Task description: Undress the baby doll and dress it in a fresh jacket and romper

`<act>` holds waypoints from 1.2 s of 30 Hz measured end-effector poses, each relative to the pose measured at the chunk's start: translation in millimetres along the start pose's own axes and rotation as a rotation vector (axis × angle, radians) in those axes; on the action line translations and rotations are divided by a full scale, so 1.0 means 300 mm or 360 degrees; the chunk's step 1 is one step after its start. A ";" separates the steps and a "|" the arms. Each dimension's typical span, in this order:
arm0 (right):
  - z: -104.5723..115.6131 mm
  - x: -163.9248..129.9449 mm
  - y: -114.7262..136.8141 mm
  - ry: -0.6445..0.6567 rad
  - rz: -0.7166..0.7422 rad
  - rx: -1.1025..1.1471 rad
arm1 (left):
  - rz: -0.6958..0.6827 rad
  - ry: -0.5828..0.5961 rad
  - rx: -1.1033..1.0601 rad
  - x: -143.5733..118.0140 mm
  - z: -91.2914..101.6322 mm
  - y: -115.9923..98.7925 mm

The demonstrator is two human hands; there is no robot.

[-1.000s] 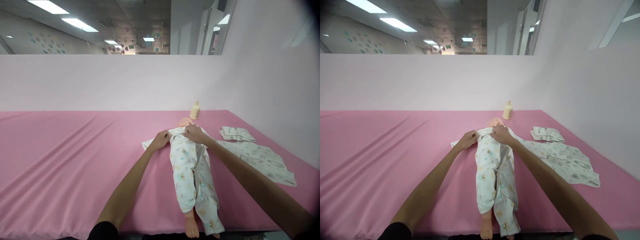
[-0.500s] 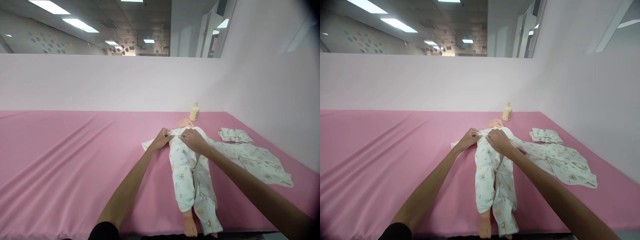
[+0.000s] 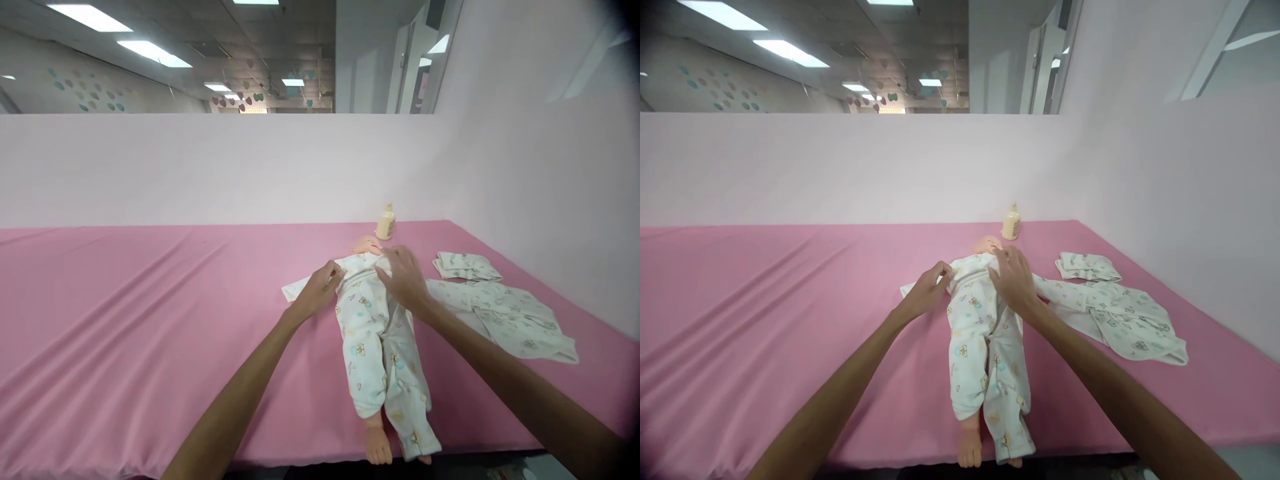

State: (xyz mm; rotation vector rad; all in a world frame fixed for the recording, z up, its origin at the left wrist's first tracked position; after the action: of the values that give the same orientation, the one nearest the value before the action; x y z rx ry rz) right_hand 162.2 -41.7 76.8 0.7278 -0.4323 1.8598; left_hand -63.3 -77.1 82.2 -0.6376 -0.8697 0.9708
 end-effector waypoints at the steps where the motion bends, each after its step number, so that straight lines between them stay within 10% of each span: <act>1: 0.000 -0.005 -0.032 -0.0017 -0.0078 -0.0018 | 0.0037 0.0078 0.0023 -0.020 -0.004 -0.003; 6: 0.022 -0.014 -0.123 0.0374 -0.0236 0.0148 | 0.0002 0.0189 0.0287 -0.054 -0.029 0.000; 13: 0.163 -0.097 -0.055 -0.0201 0.0031 0.0018 | -0.0255 0.0098 0.0958 -0.027 -0.084 0.018; 16: 0.137 -0.182 -0.036 -0.0190 0.0138 0.0023 | -0.0267 -0.0010 0.1068 -0.022 -0.104 0.025; 22: 0.058 -0.264 -0.118 0.0052 -0.0368 0.0158 | -0.0446 -0.0386 0.1237 -0.056 -0.108 0.033; 30: 0.105 -0.337 -0.106 -0.0165 0.0048 0.0170 | -0.0969 -0.0372 0.1230 -0.155 -0.144 0.018; 36: 0.048 -0.432 -0.111 0.0104 0.0076 0.0032 | -0.0236 -0.0147 0.0916 -0.185 -0.134 0.060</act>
State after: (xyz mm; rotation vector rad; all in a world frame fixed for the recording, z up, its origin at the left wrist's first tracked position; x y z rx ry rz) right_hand 231.9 -128.3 0.7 0.6734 -0.3920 1.9294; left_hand -52.9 -122.4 28.8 -0.0366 -0.6609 1.0581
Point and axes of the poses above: each hand's wrist, its own x-axis towards the middle knuckle, its own z-axis out of the back of the hand, y = z × x, the point moved 2 cm from there along x, towards the middle knuckle, and after that the axes turned 4 degrees about -x, right-handed, at the moved point
